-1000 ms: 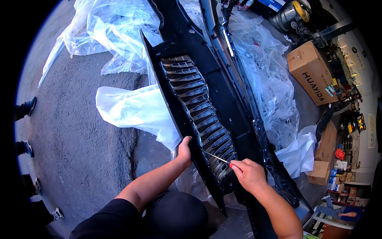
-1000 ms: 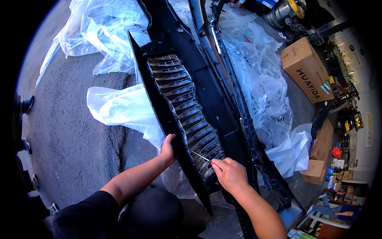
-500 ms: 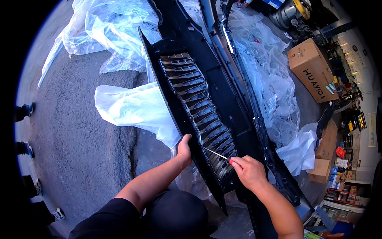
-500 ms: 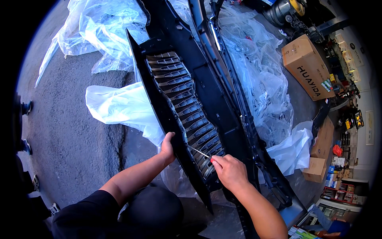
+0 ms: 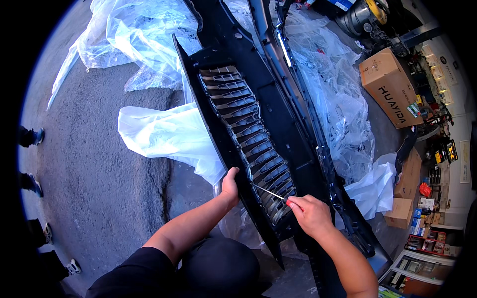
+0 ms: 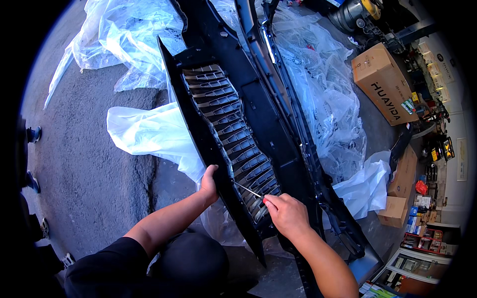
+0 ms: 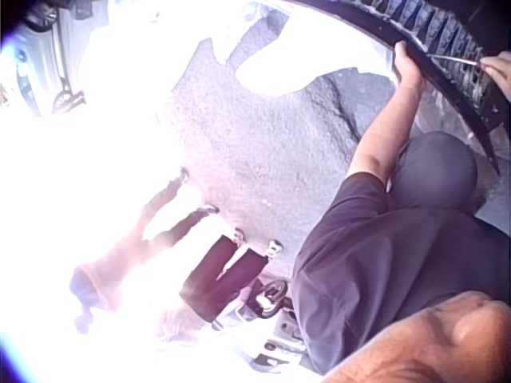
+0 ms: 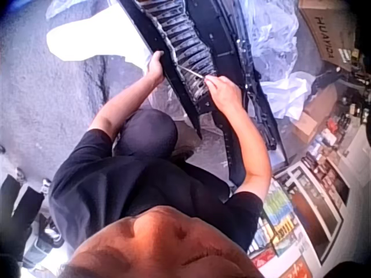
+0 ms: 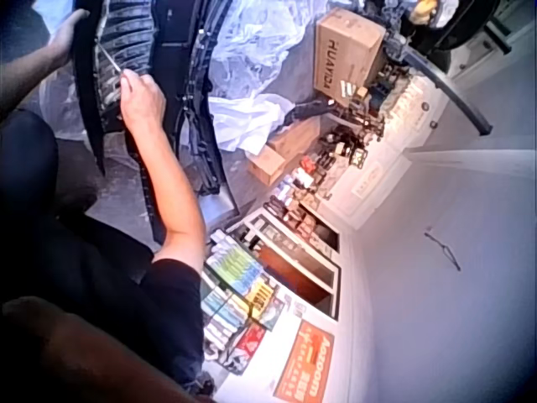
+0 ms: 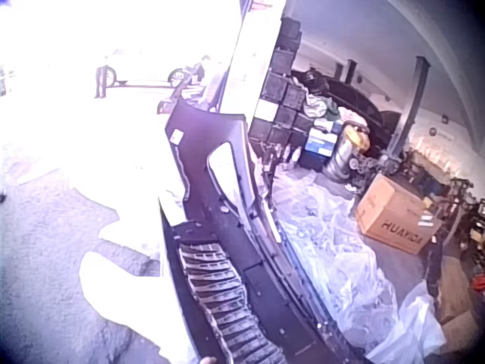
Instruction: The person uses a prying tool to release clips on a chrome-style grille, separating it from a black vehicle bumper.
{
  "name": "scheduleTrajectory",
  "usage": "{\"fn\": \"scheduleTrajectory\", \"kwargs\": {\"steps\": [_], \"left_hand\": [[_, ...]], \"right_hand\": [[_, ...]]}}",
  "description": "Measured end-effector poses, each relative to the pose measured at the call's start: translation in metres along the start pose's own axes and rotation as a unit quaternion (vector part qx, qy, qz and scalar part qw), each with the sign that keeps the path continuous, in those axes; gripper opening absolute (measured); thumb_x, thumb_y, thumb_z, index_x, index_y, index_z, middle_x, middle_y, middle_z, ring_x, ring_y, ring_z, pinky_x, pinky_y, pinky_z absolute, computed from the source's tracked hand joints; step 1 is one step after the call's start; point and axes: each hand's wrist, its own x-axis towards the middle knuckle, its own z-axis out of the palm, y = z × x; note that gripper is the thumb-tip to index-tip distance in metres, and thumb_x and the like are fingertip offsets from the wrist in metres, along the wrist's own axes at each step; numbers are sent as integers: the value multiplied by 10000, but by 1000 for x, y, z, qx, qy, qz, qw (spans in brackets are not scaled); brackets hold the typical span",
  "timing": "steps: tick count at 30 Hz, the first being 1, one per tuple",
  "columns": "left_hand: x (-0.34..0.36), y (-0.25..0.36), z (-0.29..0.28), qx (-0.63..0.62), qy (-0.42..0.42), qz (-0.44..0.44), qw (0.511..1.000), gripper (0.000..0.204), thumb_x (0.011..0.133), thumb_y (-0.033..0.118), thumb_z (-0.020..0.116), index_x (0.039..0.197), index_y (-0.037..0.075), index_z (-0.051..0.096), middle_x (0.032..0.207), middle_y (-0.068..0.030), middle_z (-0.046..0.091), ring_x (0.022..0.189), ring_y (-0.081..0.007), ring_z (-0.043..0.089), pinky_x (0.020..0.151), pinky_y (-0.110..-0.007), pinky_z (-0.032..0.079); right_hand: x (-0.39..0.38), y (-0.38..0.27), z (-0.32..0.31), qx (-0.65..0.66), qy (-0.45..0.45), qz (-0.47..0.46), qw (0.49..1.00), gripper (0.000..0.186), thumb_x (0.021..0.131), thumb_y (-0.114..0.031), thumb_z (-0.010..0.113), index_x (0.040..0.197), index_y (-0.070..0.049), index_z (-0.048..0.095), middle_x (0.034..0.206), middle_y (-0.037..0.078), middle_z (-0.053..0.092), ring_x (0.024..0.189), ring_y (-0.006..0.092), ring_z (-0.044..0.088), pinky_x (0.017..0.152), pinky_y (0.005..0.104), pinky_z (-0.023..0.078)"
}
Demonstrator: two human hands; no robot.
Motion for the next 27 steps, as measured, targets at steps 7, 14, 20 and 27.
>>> {"fn": "scheduleTrajectory", "kwargs": {"steps": [7, 14, 20, 27], "left_hand": [[-11, 4, 6, 14, 23, 11, 1000, 581, 899, 452, 619, 1260, -3, 596, 1224, -159, 671, 1113, -297, 614, 1026, -417, 471], [-19, 7, 12, 13, 24, 10, 1000, 573, 907, 457, 615, 1258, 4, 596, 1221, -154, 673, 1110, -301, 620, 1014, -421, 482], [5, -4, -3, 7, 11, 14, 1000, 538, 897, 456, 615, 1224, 29, 620, 1183, -133, 690, 1076, -290, 632, 1006, -408, 489], [-18, 5, 14, 15, 43, 38, 998, 492, 910, 428, 609, 1142, -5, 639, 1047, -130, 688, 957, -267, 640, 920, -393, 507]], "right_hand": [[7, -6, -5, -33, -16, -21, 999, 220, 977, -268, 652, 1115, -144, 769, 884, 124, 694, 820, 335, 695, 714, 446, 560], [20, -22, -11, -82, -49, -29, 995, 226, 994, -270, 609, 1099, -125, 748, 884, 154, 691, 829, 359, 700, 721, 463, 570], [29, -59, 2, -201, -93, -64, 973, 160, 963, -218, 629, 991, -78, 700, 870, 177, 679, 784, 353, 712, 683, 454, 584], [36, -101, 9, -291, -126, -87, 944, 240, 889, -142, 644, 1049, 17, 726, 934, 163, 707, 883, 286, 738, 678, 364, 615]]}}
